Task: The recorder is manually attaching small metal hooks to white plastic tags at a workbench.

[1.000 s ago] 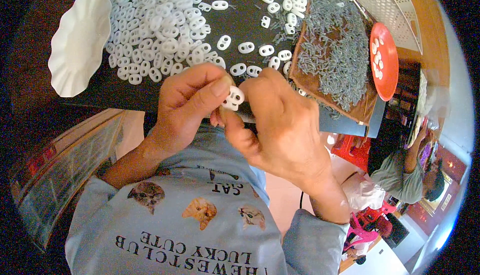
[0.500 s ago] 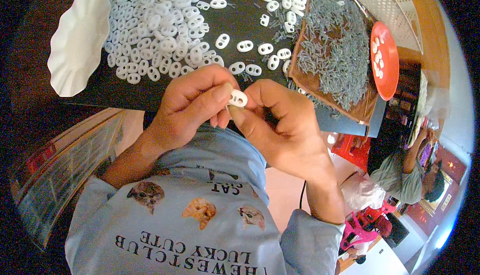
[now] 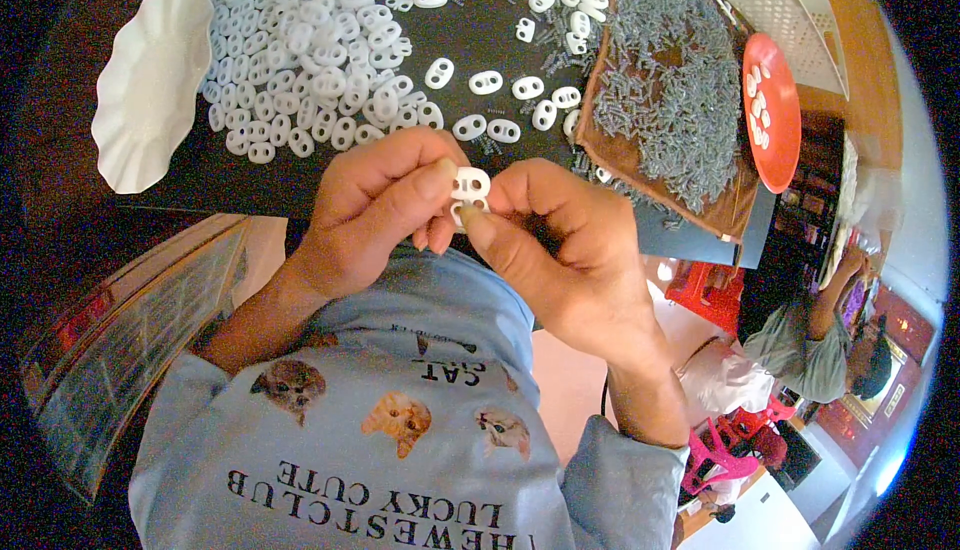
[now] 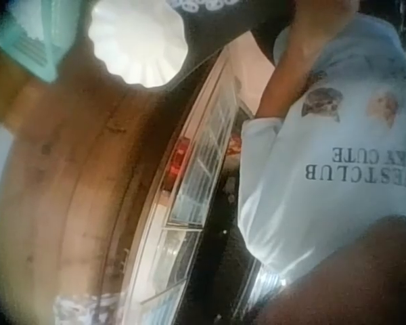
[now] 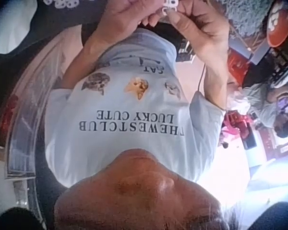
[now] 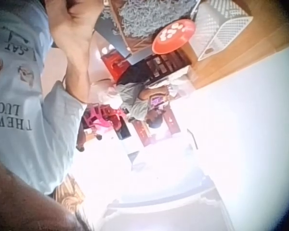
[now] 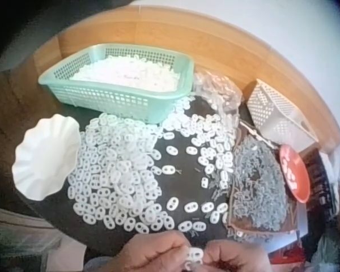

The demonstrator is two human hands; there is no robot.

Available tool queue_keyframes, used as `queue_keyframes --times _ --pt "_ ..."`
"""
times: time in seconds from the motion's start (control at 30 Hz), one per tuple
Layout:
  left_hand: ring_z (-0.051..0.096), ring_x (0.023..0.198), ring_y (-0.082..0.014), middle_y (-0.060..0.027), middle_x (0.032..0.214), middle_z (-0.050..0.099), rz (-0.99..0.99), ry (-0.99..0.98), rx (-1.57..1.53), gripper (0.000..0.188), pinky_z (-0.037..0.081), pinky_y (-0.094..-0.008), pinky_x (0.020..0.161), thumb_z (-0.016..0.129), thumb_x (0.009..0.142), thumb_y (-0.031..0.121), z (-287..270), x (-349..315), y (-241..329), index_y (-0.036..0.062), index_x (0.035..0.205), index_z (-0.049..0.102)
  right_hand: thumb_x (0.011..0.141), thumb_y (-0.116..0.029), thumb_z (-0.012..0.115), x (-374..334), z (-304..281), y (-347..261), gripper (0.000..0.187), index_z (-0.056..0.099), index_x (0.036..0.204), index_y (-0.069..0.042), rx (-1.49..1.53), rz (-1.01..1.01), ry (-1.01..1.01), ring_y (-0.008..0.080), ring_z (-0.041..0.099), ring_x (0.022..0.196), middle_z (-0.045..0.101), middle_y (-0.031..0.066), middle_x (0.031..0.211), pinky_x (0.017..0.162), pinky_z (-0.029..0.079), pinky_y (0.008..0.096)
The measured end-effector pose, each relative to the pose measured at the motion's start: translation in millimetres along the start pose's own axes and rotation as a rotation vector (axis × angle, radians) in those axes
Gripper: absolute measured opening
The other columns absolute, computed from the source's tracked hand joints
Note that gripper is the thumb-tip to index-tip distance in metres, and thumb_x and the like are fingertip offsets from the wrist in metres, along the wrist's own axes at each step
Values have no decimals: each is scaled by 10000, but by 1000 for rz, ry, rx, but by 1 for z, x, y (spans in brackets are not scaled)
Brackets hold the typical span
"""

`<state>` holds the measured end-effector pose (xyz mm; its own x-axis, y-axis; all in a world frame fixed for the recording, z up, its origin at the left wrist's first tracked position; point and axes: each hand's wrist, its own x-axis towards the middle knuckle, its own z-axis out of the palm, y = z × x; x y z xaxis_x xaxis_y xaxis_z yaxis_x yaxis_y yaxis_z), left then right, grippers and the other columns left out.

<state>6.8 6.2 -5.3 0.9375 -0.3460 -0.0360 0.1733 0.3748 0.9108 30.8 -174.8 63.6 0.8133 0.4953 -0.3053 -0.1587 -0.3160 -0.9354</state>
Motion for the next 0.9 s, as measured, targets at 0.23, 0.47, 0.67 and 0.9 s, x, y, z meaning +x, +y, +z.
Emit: queue_keyframes --times 0.23,0.47,0.67,0.9 --pt "454 559 -37 17 650 506 50 75 -39 248 372 -204 495 479 992 210 4 0 -1 23 839 532 935 -48 577 -4 14 5 74 593 915 21 117 -30 97 31 493 731 615 7 805 630 400 179" --pt "463 539 -38 7 639 522 38 58 45 248 375 -218 474 483 987 210 5 1 1 24 830 534 964 -63 538 -8 24 9 99 557 967 34 277 -80 120 96 578 803 648 73 877 731 458 214" --pt "456 538 -42 8 649 525 -1 29 91 249 362 -215 478 461 989 221 3 -1 4 31 856 549 948 -123 581 -7 30 13 120 563 978 -9 283 -90 195 11 396 609 542 -35 780 527 303 169" --pt "453 543 -43 13 656 513 -58 -36 71 255 347 -202 480 439 993 228 0 1 6 40 861 550 985 -80 493 -9 22 11 123 520 995 39 257 -125 73 148 619 862 651 112 920 800 486 255"
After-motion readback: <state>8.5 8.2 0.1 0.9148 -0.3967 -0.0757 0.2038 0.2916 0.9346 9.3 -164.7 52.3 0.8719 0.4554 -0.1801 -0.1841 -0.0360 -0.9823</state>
